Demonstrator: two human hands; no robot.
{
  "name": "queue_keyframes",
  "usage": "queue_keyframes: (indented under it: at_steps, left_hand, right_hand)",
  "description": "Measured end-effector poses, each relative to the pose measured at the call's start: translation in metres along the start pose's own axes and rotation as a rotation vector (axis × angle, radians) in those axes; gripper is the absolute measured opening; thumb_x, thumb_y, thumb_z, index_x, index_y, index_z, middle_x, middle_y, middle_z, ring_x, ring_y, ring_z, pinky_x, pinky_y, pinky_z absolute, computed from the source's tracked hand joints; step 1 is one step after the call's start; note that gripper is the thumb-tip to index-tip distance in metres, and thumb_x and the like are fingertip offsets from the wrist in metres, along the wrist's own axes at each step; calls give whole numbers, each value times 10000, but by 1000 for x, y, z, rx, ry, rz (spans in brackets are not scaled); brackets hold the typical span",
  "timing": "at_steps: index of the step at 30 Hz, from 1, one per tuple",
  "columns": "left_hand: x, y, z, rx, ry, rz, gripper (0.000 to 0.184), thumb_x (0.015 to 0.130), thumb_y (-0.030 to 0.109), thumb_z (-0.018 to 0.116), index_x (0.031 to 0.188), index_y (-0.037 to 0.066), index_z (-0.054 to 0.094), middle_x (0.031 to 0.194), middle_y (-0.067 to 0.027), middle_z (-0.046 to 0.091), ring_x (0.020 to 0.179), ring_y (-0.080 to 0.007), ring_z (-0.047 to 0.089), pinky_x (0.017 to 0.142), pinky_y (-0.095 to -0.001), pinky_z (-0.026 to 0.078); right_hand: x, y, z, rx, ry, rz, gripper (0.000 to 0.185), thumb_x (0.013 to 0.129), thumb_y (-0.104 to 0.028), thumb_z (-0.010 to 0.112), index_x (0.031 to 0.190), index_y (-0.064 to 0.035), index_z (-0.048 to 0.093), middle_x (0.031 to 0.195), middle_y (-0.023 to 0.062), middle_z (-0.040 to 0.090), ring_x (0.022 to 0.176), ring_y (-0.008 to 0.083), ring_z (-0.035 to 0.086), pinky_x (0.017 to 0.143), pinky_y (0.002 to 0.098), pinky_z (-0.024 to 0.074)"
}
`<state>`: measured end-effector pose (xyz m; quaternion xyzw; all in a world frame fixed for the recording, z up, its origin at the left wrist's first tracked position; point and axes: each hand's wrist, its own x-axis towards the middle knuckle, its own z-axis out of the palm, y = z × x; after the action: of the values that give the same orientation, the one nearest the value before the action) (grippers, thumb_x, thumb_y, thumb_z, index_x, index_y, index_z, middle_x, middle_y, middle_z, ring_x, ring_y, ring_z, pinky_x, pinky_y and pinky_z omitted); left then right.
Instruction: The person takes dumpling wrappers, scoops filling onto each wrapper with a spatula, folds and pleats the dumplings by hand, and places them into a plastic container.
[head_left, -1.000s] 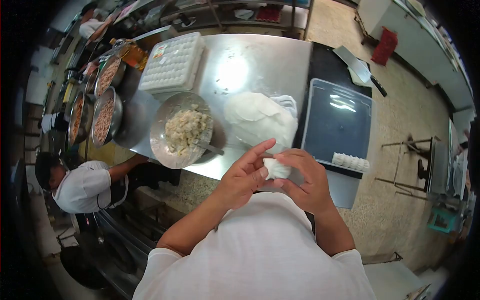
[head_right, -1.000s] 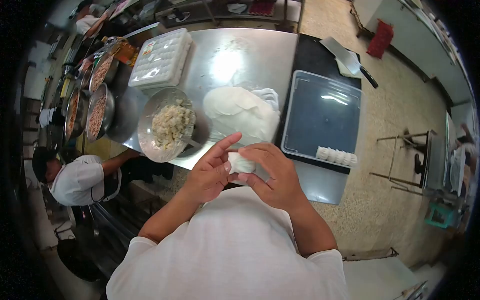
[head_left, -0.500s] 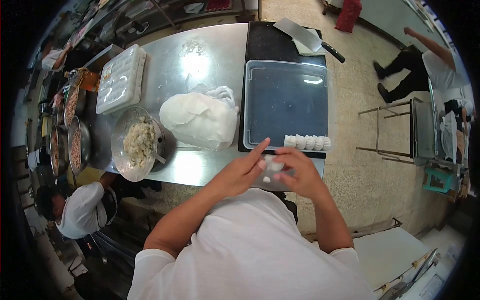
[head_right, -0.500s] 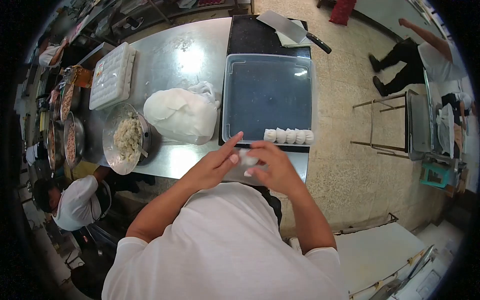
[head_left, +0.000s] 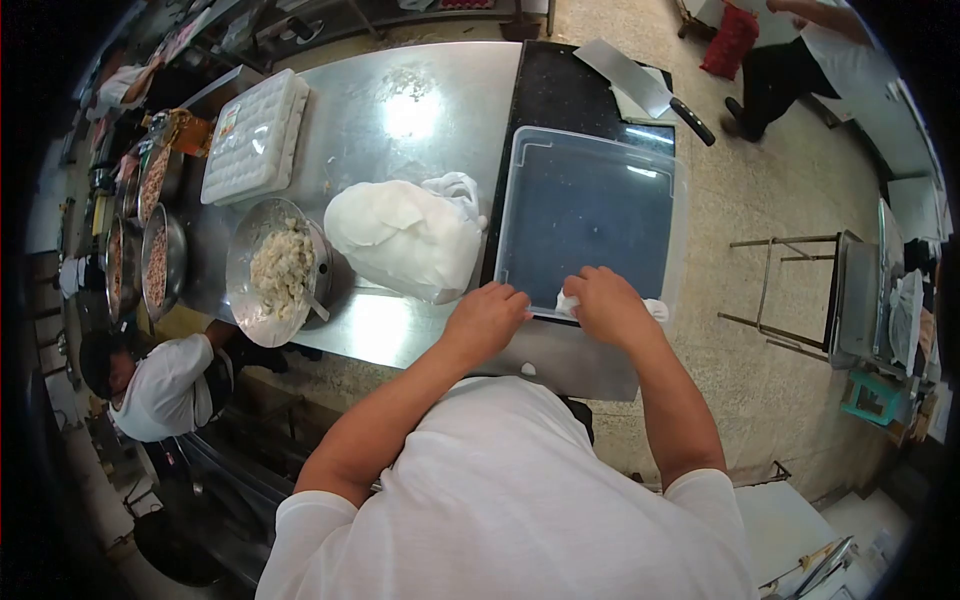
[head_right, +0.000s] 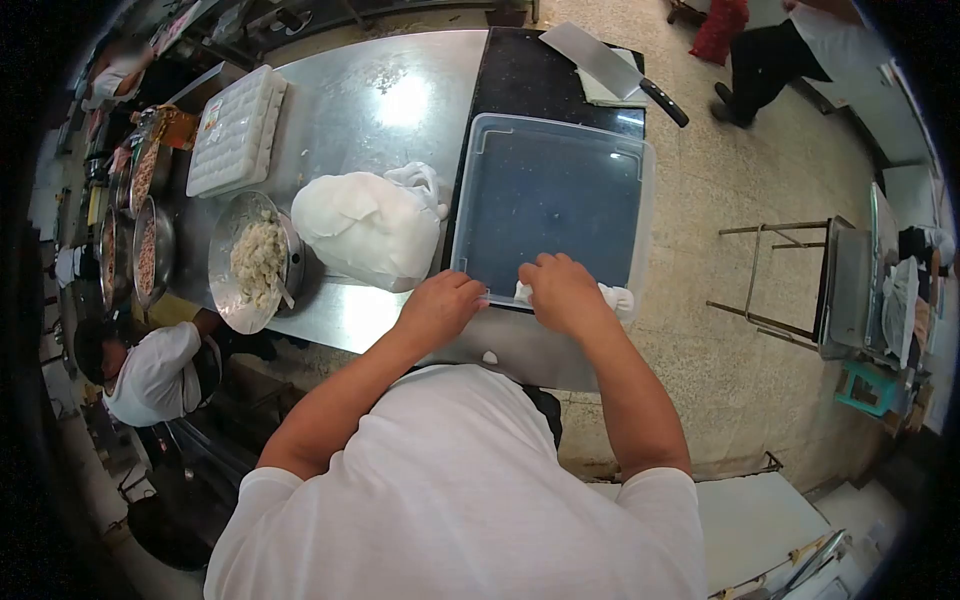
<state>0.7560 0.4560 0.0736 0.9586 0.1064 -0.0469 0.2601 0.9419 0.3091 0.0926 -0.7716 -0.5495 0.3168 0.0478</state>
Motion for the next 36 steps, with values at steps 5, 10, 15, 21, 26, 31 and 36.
queue_keyframes:
  at_steps: [5,10,15,21,26,31,36]
  left_hand:
    - [0,3,-28,-104,96,3,172,884,192,721,993,60,707,953,-109,696,950,-309,645,846,-425,533]
    - [6,-50,-89,79,497,-35,205,814,131,761,984,33,703,1027,-133,687,994,-341,625,892,-443,514]
    - [-3,-97,-128,198,451,-281,322,896,261,715,1086,1,707,1185,-177,660,1119,-375,596,966,-478,485]
    - [11,-91,-102,501,407,-238,352,979,330,573,1046,15,713,1198,-183,658,1173,-374,580,999,-511,449]
    - [20,-80,-114,444,313,-311,282,975,268,566,980,26,711,1064,-160,706,1073,-347,642,960,-490,468]
    - [29,-88,-114,199,413,-218,223,951,223,578,928,41,703,898,-151,720,886,-329,689,867,-490,498]
    - [36,-93,-117,557,253,-325,135,896,144,592,929,73,702,887,-154,721,880,-318,694,854,-483,509]
  right_hand:
    - [-8,6,-3,179,45,-39,387,841,-169,758,1205,-89,653,1175,154,623,1118,352,585,951,456,498]
    - [-27,4,15,258,321,-128,491,800,-208,809,1242,-78,639,1244,164,603,1181,362,555,1009,465,454]
    - [-36,-4,33,212,555,-128,488,753,-172,829,1196,-60,656,1236,158,603,1151,368,563,997,483,443]
    - [-34,-21,40,288,699,-129,329,774,-170,802,1065,-59,700,1170,131,627,1145,343,560,994,478,425]
    - [-32,-31,38,325,768,-175,287,757,-117,791,1022,-51,701,1106,127,644,1079,344,589,938,461,451]
    - [-27,-34,45,332,751,-181,281,764,-127,788,1022,-54,705,1113,120,641,1098,334,580,960,465,437]
    - [-26,-37,42,270,771,-186,280,751,-132,798,1007,-59,714,1098,116,643,1098,335,579,967,468,436]
